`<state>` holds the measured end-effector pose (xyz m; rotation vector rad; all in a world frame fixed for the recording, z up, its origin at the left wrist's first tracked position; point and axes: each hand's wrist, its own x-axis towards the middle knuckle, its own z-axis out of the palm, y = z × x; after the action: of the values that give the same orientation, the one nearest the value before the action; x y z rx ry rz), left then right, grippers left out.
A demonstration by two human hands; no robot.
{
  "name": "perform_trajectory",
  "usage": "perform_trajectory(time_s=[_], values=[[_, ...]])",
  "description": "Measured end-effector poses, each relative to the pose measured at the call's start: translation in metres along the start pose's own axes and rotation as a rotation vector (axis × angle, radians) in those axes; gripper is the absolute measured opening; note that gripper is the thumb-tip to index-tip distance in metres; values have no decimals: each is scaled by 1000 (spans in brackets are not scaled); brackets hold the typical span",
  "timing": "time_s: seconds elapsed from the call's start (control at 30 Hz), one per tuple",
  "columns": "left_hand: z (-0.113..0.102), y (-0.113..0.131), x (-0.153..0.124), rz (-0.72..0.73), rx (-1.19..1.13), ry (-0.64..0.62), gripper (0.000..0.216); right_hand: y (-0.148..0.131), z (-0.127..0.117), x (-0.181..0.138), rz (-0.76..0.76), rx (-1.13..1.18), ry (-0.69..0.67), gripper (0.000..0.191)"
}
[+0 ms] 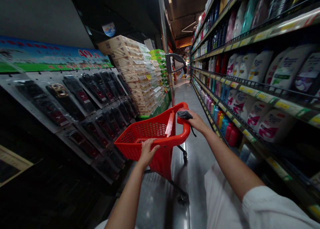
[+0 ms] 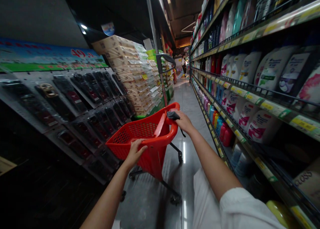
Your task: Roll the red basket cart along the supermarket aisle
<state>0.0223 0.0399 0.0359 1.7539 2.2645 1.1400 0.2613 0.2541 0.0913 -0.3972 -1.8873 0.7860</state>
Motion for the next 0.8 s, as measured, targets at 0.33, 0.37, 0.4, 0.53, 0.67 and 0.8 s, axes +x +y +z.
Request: perform_trajectory(time_s=[0.33,0.37,0.4,0.53,0.67,0.8], values=[[3,0,10,35,-45,-45,24,-25,-8,-31,-63,-186,-74,45],[5,0,12,38,-31,-34,24,-23,-5,-27,-57,-166,-42,44],[7,1,14,42,-17,-23,23,-22,-2,-25,-53,-150,-9,44],[14,4,22,51,1,-7,22,-42,17,-53,-32,-201,97,53],[10,7,22,54,-11,-14,22,-69,22,-91,-79,-290,9,59],[4,8,16,46,-66,-33,24,-53,11,-67,-55,-212,3,50]])
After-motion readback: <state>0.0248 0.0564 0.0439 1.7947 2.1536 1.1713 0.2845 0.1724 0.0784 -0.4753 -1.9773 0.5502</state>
